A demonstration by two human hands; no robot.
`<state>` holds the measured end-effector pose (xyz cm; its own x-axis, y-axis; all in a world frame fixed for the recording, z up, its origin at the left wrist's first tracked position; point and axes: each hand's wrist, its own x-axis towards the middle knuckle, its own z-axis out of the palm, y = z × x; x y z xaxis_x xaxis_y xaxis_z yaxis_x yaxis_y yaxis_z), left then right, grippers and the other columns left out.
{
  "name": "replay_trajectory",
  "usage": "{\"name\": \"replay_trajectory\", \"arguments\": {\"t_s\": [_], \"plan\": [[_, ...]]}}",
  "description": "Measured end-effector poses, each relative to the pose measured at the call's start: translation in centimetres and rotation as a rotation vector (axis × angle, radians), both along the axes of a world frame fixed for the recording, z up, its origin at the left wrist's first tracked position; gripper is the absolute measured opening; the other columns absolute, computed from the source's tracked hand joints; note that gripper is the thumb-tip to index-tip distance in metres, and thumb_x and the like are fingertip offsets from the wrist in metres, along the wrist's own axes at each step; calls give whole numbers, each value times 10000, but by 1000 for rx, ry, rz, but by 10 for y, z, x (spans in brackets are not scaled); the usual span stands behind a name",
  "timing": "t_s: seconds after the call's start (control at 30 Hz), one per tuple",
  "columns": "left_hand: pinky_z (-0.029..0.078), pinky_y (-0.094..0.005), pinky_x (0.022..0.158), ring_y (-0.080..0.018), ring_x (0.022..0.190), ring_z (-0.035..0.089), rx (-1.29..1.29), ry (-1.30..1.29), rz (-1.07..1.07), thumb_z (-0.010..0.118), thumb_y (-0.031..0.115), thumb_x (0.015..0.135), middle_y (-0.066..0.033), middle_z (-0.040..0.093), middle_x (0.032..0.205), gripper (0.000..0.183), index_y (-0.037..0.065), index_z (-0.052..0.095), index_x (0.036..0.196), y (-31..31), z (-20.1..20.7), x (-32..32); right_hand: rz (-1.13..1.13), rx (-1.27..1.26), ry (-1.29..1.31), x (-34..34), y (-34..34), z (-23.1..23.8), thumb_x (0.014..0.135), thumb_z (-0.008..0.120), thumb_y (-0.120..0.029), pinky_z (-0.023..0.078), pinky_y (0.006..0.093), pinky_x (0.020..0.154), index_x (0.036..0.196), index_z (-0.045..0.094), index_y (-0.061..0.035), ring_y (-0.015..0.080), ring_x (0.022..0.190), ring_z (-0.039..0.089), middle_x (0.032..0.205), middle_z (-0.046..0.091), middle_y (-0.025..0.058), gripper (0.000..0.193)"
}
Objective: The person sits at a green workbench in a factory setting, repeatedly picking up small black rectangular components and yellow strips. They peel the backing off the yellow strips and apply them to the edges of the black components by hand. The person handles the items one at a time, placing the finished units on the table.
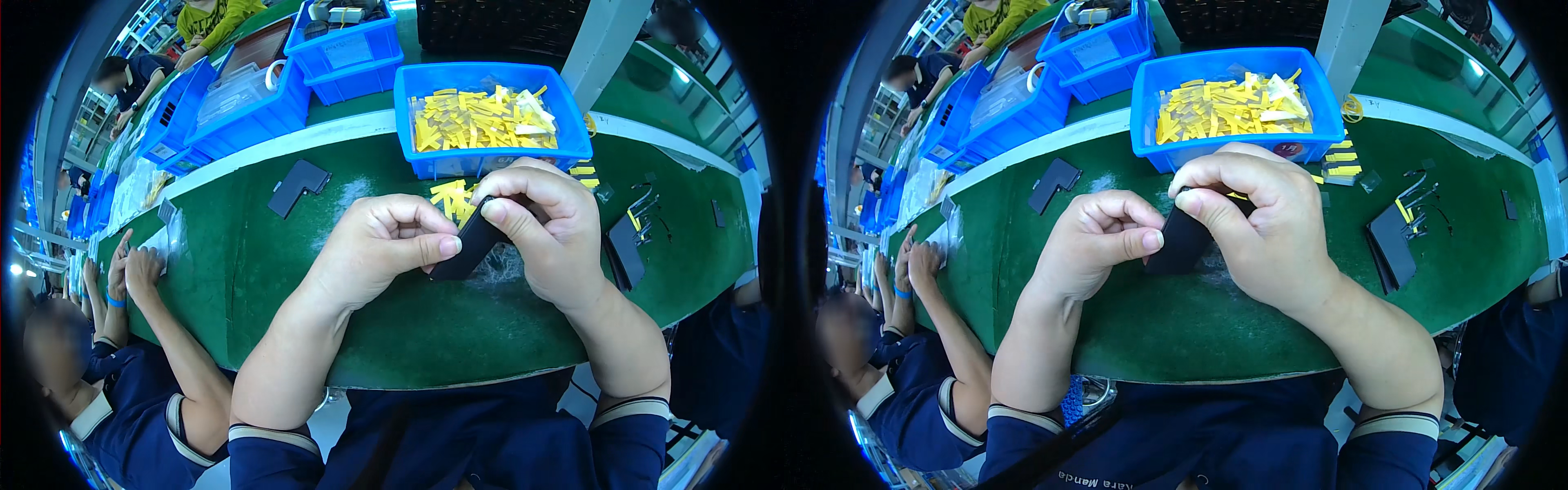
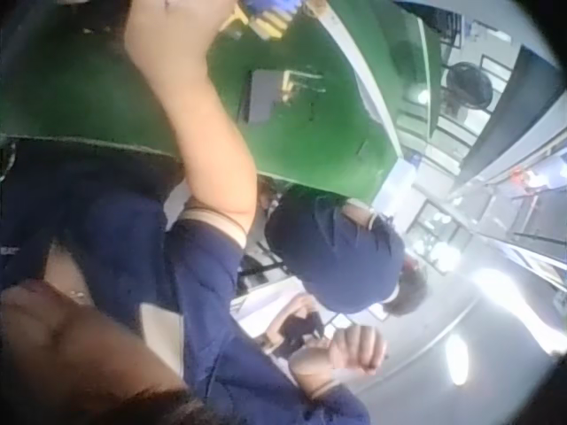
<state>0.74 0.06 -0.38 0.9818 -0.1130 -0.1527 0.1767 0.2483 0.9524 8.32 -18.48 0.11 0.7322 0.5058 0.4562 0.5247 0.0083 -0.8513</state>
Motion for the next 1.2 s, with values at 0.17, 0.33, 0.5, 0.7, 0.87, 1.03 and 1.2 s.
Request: {"name": "replay_trajectory", "arguments": {"t_s": [0.17, 0.33, 0.5, 0.7, 0.87, 1.03, 1.2], "plan": [[482, -222, 683, -85, 742, 597, -51, -15, -39, 718, 57, 799, -42, 647, 840, 145, -5, 656, 915, 2, -4, 2, 7, 33, 23, 1, 2, -2, 790, 638, -32, 475, 258, 642, 847, 672, -6, 149, 708, 611, 762, 644, 68, 71], [473, -216, 726, -78, 774, 592, 11, -24, 67, 711, 84, 814, -37, 650, 865, 224, 0, 647, 1011, 3, -2, 5, -17, 116, 199, 2, 3, -4, 836, 633, -48, 469, 223, 646, 889, 665, 10, 83, 702, 583, 802, 656, 42, 85], [470, -202, 725, -64, 780, 587, 276, -159, 116, 689, 56, 823, -9, 633, 911, 329, 2, 582, 1130, 0, -1, 1, -44, 151, 261, 5, 6, -9, 860, 632, -69, 473, 215, 662, 934, 660, 18, 68, 710, 573, 817, 657, 32, 118], [463, -210, 702, -75, 757, 580, 506, -222, 293, 630, -7, 828, -7, 619, 832, 357, 4, 523, 1168, 37, 5, 7, 21, 132, 380, 9, 7, -16, 848, 644, -62, 496, 241, 726, 1079, 610, 31, 98, 799, 587, 922, 633, 68, 251], [460, -211, 598, -92, 648, 562, 621, -42, 653, 619, 36, 842, -13, 614, 793, 282, 35, 540, 1114, 113, 8, -1, 43, 31, 379, 14, 6, -15, 846, 643, -69, 497, 255, 783, 1124, 592, 26, 127, 874, 589, 984, 620, 95, 299], [471, -210, 572, -102, 634, 562, 726, 164, 774, 613, 45, 847, -24, 583, 790, 242, 31, 554, 1081, 138, -3, -2, 54, 7, 382, 17, 6, -17, 842, 631, -53, 500, 263, 790, 1096, 610, 19, 127, 883, 591, 989, 626, 90, 265], [498, -291, 584, -156, 654, 614, 1066, 313, 767, 639, 51, 807, -85, 626, 763, 235, 20, 590, 1035, 138, -9, -2, 49, -3, 369, 19, 5, -20, 832, 635, -50, 502, 266, 791, 1064, 627, 19, 126, 866, 600, 984, 637, 87, 242]]}}
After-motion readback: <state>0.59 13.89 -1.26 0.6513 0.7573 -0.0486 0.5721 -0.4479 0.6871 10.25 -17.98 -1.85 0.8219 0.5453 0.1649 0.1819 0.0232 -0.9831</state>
